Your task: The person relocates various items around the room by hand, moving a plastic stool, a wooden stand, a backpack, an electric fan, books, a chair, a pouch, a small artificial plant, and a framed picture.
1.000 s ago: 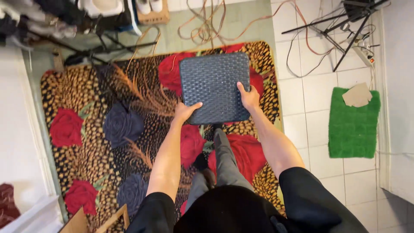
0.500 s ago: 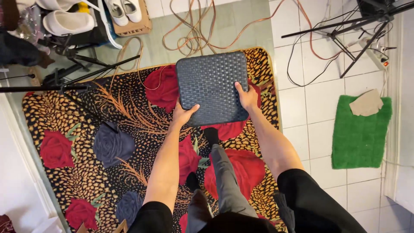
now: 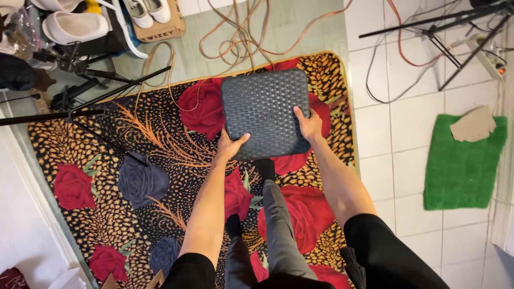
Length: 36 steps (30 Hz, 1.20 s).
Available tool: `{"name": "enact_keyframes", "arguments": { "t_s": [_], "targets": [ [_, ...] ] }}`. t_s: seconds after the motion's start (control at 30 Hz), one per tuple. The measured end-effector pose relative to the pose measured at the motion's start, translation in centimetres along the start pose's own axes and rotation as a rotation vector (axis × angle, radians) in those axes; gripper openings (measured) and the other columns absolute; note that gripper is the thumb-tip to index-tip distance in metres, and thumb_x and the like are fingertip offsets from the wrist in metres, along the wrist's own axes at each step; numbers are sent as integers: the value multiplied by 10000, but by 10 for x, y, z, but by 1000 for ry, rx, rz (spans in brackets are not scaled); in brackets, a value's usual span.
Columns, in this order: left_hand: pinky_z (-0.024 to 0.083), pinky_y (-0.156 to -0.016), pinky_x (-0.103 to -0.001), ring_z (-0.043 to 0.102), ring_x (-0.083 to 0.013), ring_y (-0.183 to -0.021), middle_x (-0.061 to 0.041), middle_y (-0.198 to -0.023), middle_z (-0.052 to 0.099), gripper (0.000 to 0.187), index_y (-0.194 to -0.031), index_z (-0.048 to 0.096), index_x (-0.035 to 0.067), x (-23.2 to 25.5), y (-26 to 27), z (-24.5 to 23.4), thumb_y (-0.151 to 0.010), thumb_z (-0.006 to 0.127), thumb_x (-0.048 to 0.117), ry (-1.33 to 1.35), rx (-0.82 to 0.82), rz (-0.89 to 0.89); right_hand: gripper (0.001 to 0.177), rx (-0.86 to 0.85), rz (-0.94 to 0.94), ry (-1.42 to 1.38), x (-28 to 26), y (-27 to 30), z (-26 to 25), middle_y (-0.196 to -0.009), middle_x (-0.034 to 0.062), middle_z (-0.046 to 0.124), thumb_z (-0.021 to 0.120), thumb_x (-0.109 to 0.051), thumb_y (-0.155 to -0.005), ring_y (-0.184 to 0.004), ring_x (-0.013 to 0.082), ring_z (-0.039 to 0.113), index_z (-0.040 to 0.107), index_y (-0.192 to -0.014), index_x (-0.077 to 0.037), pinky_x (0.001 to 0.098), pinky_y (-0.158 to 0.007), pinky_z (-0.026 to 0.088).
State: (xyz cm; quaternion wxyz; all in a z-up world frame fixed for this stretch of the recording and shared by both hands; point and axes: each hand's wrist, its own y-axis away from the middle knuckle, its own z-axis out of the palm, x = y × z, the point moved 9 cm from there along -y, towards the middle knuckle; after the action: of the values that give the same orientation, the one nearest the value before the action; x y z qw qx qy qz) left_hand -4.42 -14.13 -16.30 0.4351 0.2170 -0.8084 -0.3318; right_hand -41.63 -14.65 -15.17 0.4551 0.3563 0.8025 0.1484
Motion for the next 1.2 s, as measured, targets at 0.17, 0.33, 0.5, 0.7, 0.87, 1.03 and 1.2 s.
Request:
{"name": "enact_keyframes", "arguments": {
  "t_s": [0.17, 0.33, 0.5, 0.7, 0.87, 1.03, 1.2],
  "targets": [
    [480, -1125, -434, 643, -333, -1327, -177, -1422, 672, 1171, -1630, 305, 141, -3, 1, -3, -690, 940, 431, 65, 9, 26, 762, 3, -7, -17, 11, 3, 12, -1169, 230, 771, 731, -638, -876, -1127, 335, 747, 710, -1287, 3, 414, -989, 545],
    [480, -1128, -422, 646, -317, -1319, -153, -1409, 683, 1116, -1618, 356, 155, -6, 9, -12, -701, 934, 420, 45, 3, -54, 742, 13, -21, -25, 7, 10, 16, -1136, 222, 780, 719, -635, -883, -1094, 335, 757, 704, -1288, -14, 422, -962, 557],
    [487, -1133, -441, 647, -358, -1317, -198, -1409, 680, 1049, -1563, 425, 83, -16, 12, -2, -729, 920, 482, -29, 101, -133, 752, 47, -79, -11, -6, 16, 10, -1243, 215, 759, 713, -615, -880, -1195, 344, 732, 681, -1350, -29, 420, -1036, 536],
    [393, -1126, -539, 443, -492, -1379, -347, -1500, 451, 1084, -1577, 308, -21, 18, 45, -3, -790, 864, 476, -96, 314, 131, 872, 333, -273, 98, -27, 54, -8, -1597, 244, 412, 779, -517, -964, -1487, 430, 371, 423, -1556, 16, 483, -1230, 327],
    [352, -1163, -575, 421, -509, -1409, -364, -1502, 479, 991, -1578, 390, 50, 66, 95, -21, -841, 836, 539, -317, 372, 374, 841, 338, -390, -2, -48, 104, -4, -1589, 276, 407, 788, -413, -966, -1472, 432, 378, 405, -1568, 32, 490, -1225, 325],
    [350, -1173, -561, 448, -483, -1414, -343, -1496, 500, 950, -1567, 459, 102, 81, 153, -47, -835, 807, 597, -314, 424, 403, 894, 275, -475, -174, -59, 163, 16, -1577, 257, 450, 806, -347, -951, -1490, 390, 440, 337, -1606, 39, 463, -1259, 332],
    [360, -1179, -549, 478, -465, -1393, -322, -1464, 537, 984, -1554, 479, 102, 66, 223, -85, -802, 812, 642, -257, 531, 331, 934, 163, -606, -255, -81, 233, 33, -1659, 301, 356, 791, -303, -980, -1546, 390, 397, 234, -1628, 74, 451, -1258, 309]
  ]
}}
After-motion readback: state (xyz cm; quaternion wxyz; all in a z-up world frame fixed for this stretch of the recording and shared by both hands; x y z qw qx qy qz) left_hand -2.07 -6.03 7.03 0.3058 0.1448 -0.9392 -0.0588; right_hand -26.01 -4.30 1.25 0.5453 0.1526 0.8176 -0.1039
